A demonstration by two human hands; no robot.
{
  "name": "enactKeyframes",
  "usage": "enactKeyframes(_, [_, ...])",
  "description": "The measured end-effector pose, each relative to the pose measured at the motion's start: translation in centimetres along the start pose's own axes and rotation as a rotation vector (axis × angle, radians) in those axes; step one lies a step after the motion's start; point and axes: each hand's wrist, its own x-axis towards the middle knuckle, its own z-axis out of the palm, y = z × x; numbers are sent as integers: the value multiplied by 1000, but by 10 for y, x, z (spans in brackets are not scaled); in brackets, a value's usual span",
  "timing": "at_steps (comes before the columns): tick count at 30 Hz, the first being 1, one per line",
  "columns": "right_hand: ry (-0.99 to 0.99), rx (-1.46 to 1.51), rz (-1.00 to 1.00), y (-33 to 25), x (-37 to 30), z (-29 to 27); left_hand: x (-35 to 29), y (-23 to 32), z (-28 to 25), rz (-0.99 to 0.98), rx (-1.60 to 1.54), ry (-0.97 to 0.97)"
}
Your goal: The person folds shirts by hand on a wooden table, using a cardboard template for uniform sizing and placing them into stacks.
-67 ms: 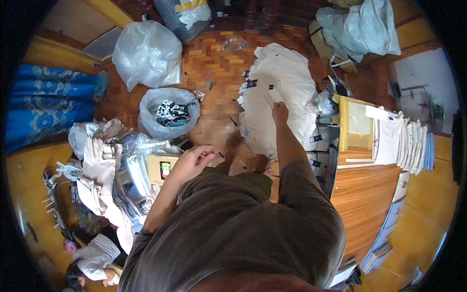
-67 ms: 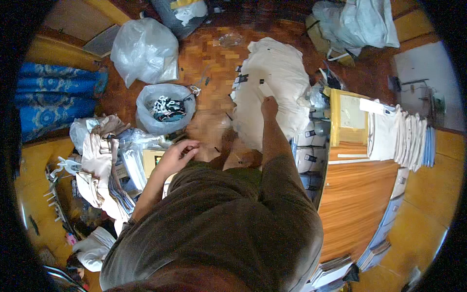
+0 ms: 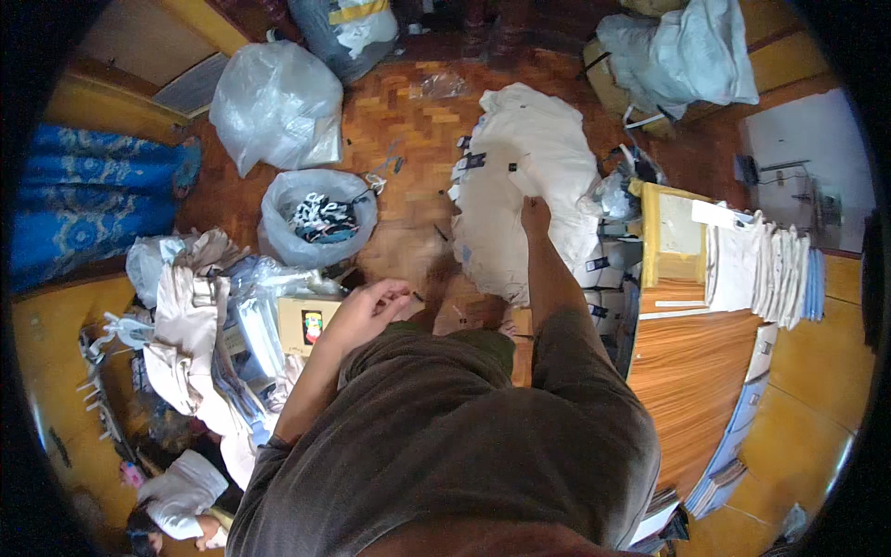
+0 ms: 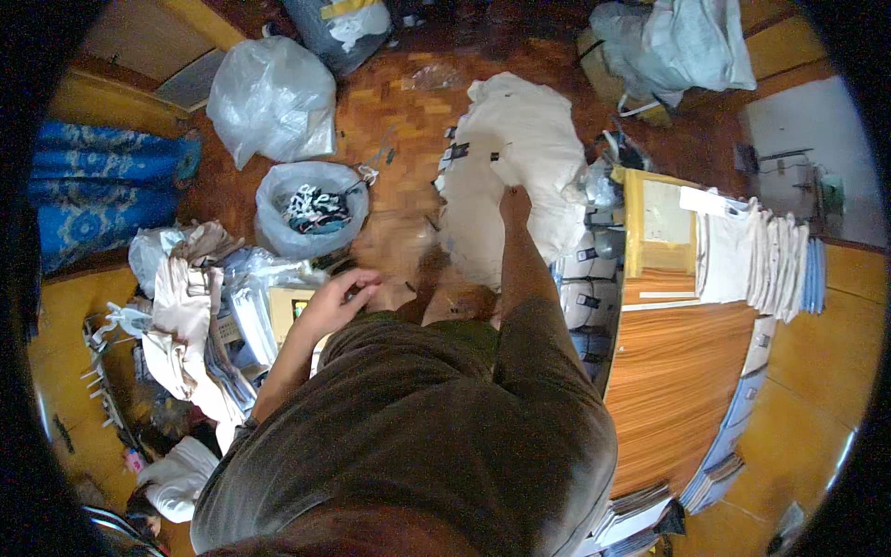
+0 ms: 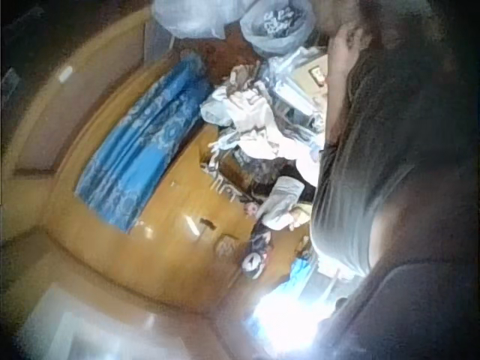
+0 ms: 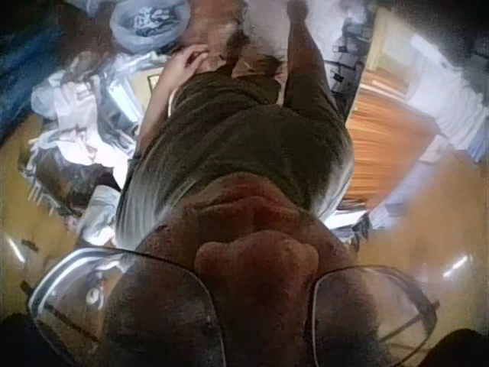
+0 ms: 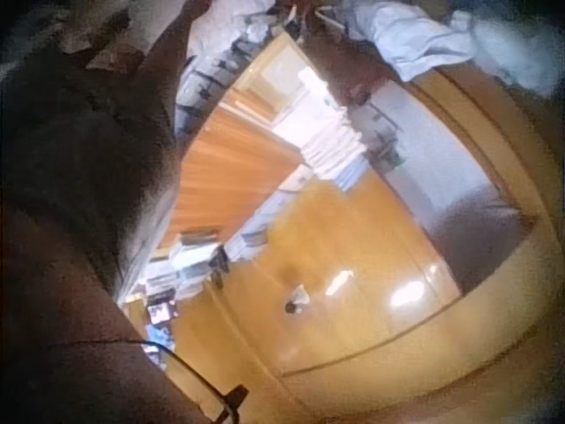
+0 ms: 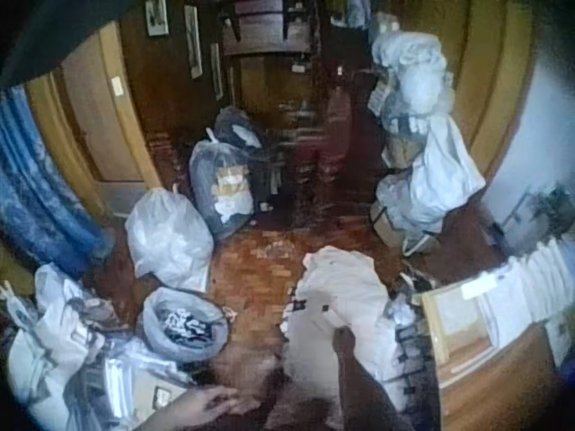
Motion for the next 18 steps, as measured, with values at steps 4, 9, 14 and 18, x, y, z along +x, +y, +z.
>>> enactKeyframes(4, [-52, 583, 461, -2, 9, -48, 7, -39, 16, 39, -217, -43])
enactKeyframes(9, [-176, 728, 246, -172, -58, -208, 53, -19, -7, 227, -180, 101])
enactKeyframes(14, [-473, 22, -614, -334, -223, -429, 147, 67, -43, 894, 56, 240])
enactKeyframes(18, [20, 39, -455, -361, -282, -515, 169, 107, -40, 949, 432, -455])
